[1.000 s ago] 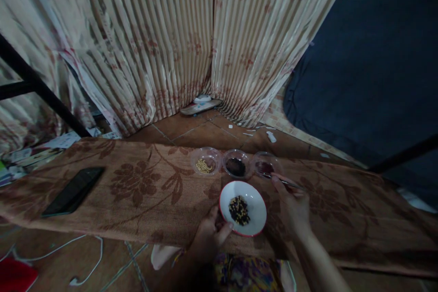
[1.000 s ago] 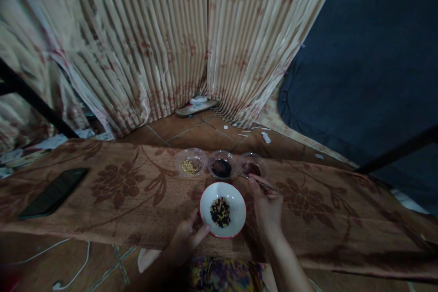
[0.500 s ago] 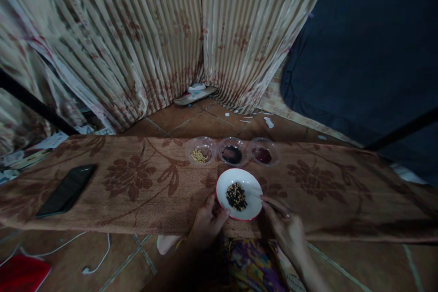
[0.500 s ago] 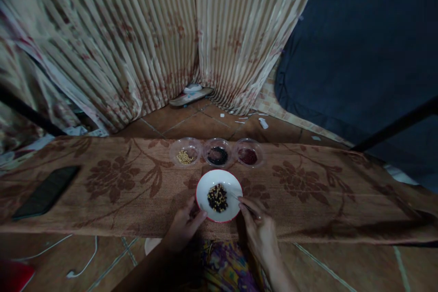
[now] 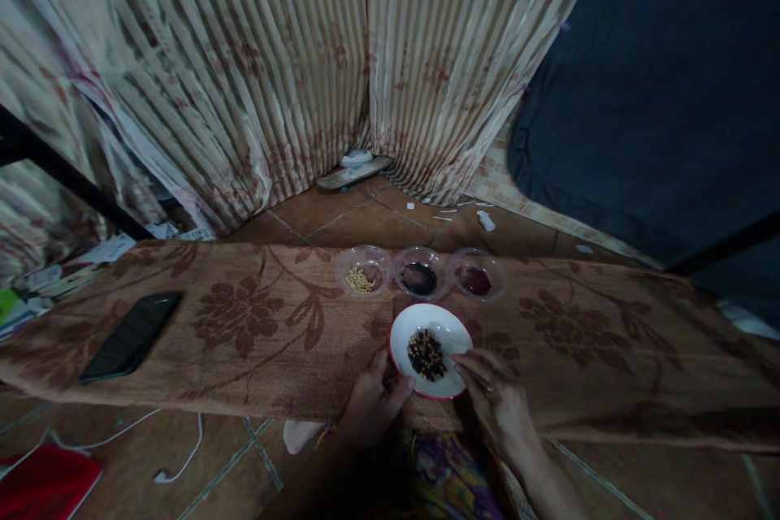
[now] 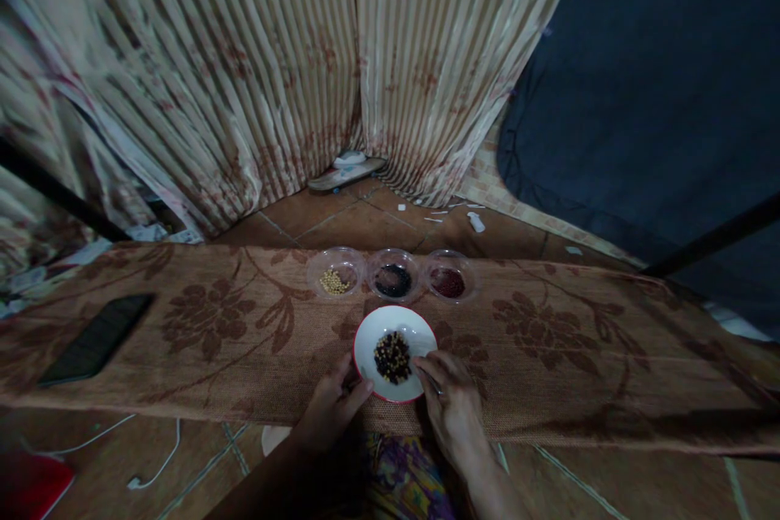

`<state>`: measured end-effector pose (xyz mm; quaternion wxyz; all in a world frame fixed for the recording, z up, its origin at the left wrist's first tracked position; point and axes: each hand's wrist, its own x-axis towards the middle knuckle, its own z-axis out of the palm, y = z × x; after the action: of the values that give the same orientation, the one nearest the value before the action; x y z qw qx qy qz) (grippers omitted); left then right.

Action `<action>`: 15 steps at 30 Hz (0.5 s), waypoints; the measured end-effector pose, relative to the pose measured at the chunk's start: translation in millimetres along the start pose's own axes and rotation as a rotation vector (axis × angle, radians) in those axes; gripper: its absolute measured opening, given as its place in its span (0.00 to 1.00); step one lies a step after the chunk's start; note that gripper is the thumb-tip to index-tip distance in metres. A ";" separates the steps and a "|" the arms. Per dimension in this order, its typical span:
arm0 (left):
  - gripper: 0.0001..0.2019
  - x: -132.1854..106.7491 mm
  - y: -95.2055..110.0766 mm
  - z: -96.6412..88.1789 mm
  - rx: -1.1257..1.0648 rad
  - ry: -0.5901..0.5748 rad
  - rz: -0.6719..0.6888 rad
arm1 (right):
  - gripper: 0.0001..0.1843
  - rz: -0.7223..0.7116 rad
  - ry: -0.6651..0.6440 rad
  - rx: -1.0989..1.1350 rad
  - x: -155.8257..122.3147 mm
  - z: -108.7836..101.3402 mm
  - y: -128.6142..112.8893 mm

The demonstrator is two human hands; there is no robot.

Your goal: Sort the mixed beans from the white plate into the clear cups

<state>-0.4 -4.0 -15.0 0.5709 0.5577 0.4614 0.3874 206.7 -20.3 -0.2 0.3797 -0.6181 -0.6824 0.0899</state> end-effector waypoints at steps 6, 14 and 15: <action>0.24 0.7 -7.6 -1.3 0.008 -0.019 0.019 | 0.17 -0.034 -0.037 -0.044 2.1 2.6 2.6; 0.26 0.3 -1.1 -3.7 -0.004 -0.042 -0.019 | 0.18 0.066 -0.055 0.035 0.6 4.4 6.7; 0.26 0.2 -1.3 -4.2 0.005 -0.050 -0.019 | 0.18 0.075 -0.056 0.044 0.8 3.8 6.5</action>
<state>-4.6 -2.7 -16.2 0.5846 0.5644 0.4532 0.3666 209.4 -16.8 -6.4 0.3703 -0.6320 -0.6669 0.1364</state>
